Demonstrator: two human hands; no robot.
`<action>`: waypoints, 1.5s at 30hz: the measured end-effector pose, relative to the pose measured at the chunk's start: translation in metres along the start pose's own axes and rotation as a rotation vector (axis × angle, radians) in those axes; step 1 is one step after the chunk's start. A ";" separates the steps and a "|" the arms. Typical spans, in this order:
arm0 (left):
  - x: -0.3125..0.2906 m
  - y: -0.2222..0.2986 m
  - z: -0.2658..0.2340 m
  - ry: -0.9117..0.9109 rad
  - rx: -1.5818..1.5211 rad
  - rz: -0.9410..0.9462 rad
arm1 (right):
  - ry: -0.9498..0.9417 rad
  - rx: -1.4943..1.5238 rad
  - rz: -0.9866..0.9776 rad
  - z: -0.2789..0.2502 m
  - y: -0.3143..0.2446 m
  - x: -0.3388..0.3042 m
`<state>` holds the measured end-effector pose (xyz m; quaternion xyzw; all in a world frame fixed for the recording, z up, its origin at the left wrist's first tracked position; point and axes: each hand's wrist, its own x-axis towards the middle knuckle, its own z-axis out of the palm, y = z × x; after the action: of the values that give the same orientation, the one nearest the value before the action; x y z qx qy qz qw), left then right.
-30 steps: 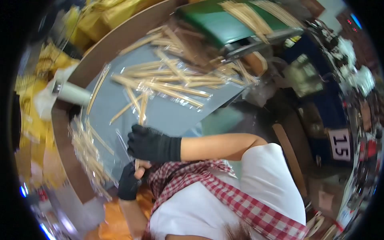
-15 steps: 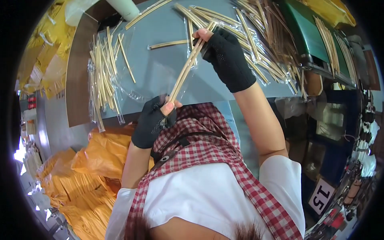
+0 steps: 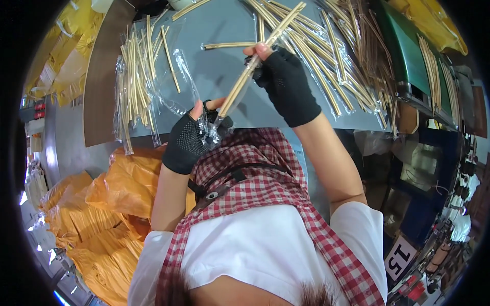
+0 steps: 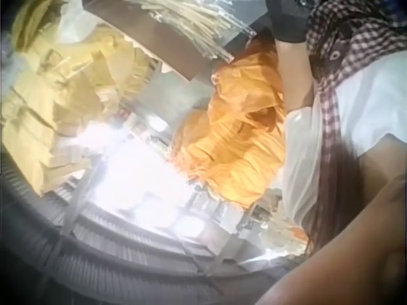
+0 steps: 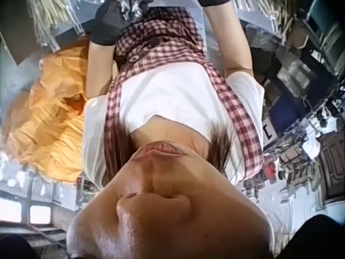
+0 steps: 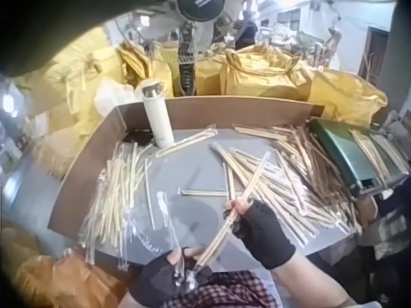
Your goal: Manual assembly and bundling of thin wooden sticks at a factory workstation.
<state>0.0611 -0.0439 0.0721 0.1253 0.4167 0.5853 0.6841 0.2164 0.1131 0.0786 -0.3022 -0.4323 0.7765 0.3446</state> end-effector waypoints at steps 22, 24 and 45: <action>-0.012 -0.009 0.003 0.160 0.583 0.183 | 0.204 -0.128 -0.232 -0.042 -0.063 0.012; -0.011 -0.012 -0.002 0.176 0.555 0.189 | 0.125 -0.148 -0.199 -0.056 -0.064 0.012; 0.000 0.016 0.005 0.202 0.931 0.163 | 0.279 -0.495 -0.437 -0.188 -0.194 0.023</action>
<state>0.0538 -0.0375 0.0857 0.3929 0.6876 0.3976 0.4634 0.3999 0.2935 0.1618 -0.3801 -0.6104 0.5076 0.4746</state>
